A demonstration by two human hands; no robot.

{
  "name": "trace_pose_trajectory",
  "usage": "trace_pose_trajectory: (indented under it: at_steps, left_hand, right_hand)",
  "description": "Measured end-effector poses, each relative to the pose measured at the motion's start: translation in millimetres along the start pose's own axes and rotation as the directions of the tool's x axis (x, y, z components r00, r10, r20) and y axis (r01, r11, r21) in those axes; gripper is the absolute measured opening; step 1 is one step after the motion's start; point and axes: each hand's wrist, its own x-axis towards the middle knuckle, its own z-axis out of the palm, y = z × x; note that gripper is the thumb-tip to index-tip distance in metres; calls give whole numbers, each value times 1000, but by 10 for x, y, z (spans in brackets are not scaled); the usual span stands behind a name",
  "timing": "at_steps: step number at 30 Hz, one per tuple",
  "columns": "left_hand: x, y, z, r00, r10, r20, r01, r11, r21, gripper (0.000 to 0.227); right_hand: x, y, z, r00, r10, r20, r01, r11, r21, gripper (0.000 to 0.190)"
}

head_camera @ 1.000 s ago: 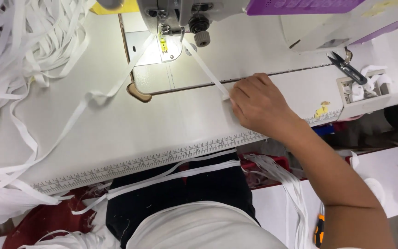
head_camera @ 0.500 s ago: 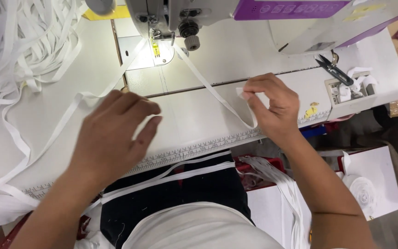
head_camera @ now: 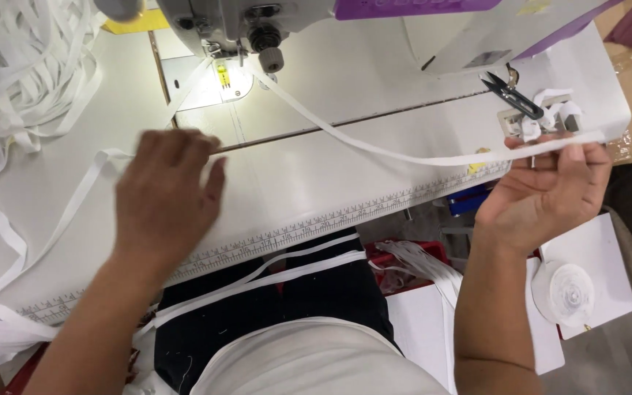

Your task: Sewing and folding white fabric strips using an industrial sewing machine.

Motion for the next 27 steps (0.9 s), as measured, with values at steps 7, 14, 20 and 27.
trace_pose_trajectory:
  at_steps: [7, 14, 20, 27]
  left_hand:
    - [-214, -414, 107, 987, -138, 77, 121, 974, 191, 30]
    - [-381, -542, 141, 997, -77, -18, 79, 964, 254, 35]
    - [-448, -642, 98, 991, -130, 10, 124, 959, 254, 41]
    - [-511, -711, 17, 993, -115, -33, 119, 966, 231, 35]
  right_hand:
    - [91, 32, -330, 974, 116, -196, -116, 993, 11, 15]
    - [302, 194, -452, 907, 268, -325, -246, 963, 107, 8]
    - [335, 240, -425, 892, 315, -325, -279, 948, 153, 10]
    - [303, 201, -344, 906, 285, -313, -261, 958, 117, 12]
